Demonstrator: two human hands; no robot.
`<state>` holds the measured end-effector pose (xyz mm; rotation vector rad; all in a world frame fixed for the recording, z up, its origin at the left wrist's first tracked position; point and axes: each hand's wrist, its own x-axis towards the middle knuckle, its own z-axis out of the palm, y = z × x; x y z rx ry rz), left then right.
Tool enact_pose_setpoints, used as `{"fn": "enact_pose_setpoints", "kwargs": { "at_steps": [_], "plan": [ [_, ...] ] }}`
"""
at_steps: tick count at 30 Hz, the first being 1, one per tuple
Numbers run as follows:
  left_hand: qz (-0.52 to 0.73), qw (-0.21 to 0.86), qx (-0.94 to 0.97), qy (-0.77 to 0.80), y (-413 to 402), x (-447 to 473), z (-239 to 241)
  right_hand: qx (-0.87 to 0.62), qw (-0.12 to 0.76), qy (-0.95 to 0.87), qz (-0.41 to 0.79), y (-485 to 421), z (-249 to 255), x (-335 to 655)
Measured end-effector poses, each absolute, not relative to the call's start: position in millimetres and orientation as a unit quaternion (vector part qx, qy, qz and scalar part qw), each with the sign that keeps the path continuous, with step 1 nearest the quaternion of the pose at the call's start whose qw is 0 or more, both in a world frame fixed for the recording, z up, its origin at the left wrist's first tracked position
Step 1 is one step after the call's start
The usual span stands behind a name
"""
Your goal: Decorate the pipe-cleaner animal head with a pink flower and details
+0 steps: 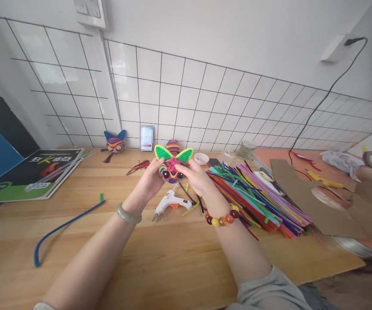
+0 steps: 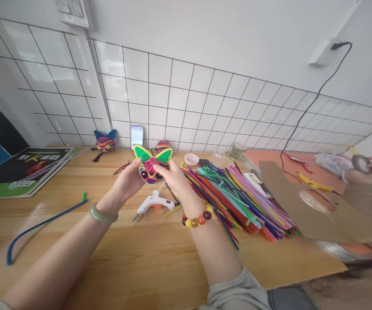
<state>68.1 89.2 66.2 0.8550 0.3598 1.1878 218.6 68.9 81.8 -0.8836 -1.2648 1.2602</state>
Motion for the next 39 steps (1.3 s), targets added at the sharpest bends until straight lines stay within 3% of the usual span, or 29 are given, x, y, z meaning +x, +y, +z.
{"fn": "enact_pose_setpoints", "kwargs": {
  "at_steps": [14,22,27,32,39],
  "plan": [
    [0.533,0.729,0.385,0.189,87,66,67,-0.373,0.559,-0.554,0.491,67,84,212],
    [0.560,0.719,0.375,0.169,89,69,61,-0.493,0.588,-0.633,0.102,58,83,209],
    [0.585,0.700,0.374,0.167,89,70,60,-0.478,0.576,-0.663,0.008,55,82,207],
    [0.604,0.684,0.374,0.164,90,71,59,-0.475,0.582,-0.658,0.058,52,85,204],
    [0.624,0.668,0.376,0.151,87,68,66,-0.431,0.587,-0.603,0.326,53,88,203]
  ]
}}
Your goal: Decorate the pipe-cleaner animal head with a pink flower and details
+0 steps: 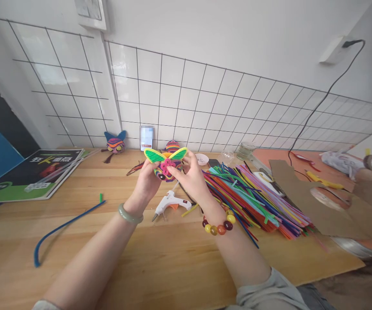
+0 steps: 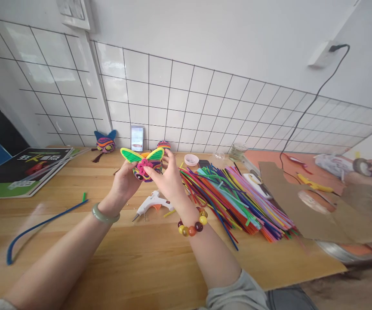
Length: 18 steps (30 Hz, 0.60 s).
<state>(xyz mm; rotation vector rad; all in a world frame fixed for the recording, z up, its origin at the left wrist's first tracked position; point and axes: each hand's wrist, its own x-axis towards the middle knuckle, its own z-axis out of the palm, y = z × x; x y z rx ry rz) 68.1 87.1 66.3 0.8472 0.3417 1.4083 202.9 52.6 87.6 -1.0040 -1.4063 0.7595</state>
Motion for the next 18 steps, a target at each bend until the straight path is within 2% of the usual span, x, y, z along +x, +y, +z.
{"fn": "enact_pose_setpoints", "kwargs": {
  "at_steps": [6,18],
  "plan": [
    [0.606,0.662,0.416,0.146,82,60,79,-0.372,0.580,-0.588,0.423,51,93,201],
    [0.588,0.642,0.479,0.114,80,51,88,-0.344,0.615,-0.532,0.469,53,95,201]
  ]
}}
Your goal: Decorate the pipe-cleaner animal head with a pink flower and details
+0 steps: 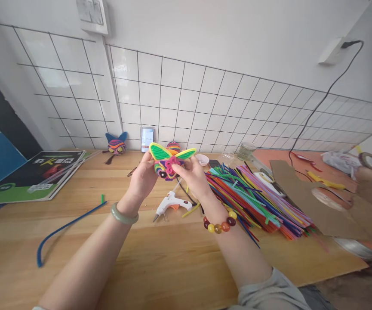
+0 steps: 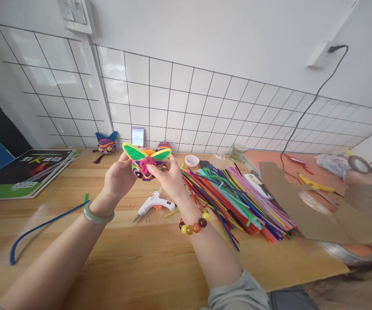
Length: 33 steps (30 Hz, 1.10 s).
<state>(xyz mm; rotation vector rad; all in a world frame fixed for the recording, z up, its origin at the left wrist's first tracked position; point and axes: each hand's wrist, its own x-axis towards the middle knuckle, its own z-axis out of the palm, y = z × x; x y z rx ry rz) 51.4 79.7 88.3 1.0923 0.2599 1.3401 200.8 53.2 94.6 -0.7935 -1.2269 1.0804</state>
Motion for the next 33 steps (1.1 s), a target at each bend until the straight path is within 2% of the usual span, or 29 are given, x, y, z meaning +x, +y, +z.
{"fn": "enact_pose_setpoints", "kwargs": {
  "at_steps": [10,24,33],
  "plan": [
    [0.571,0.610,0.515,0.191,84,55,88,-0.372,0.553,-0.425,0.612,67,88,213],
    [0.523,0.581,0.558,0.278,80,56,85,-0.377,0.558,-0.403,0.621,73,87,220],
    [0.516,0.573,0.563,0.297,79,54,86,-0.417,0.564,-0.434,0.565,68,89,213]
  ]
}}
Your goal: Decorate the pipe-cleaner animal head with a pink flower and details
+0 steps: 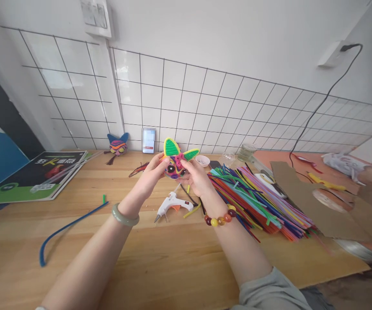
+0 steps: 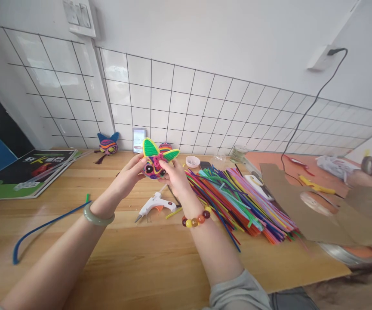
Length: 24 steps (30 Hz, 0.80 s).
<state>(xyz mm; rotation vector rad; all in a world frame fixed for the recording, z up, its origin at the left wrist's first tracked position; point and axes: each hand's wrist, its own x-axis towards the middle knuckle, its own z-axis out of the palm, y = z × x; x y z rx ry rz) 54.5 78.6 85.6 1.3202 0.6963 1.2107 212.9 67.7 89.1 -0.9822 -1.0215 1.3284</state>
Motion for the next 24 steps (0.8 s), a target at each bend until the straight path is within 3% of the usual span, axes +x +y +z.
{"fn": "enact_pose_setpoints", "kwargs": {
  "at_steps": [13,24],
  "plan": [
    [0.498,0.613,0.538,0.296,82,55,80,-0.442,0.584,-0.524,0.434,70,77,210],
    [0.524,0.646,0.486,0.268,90,52,75,-0.453,0.568,-0.517,0.453,69,81,215]
  ]
}}
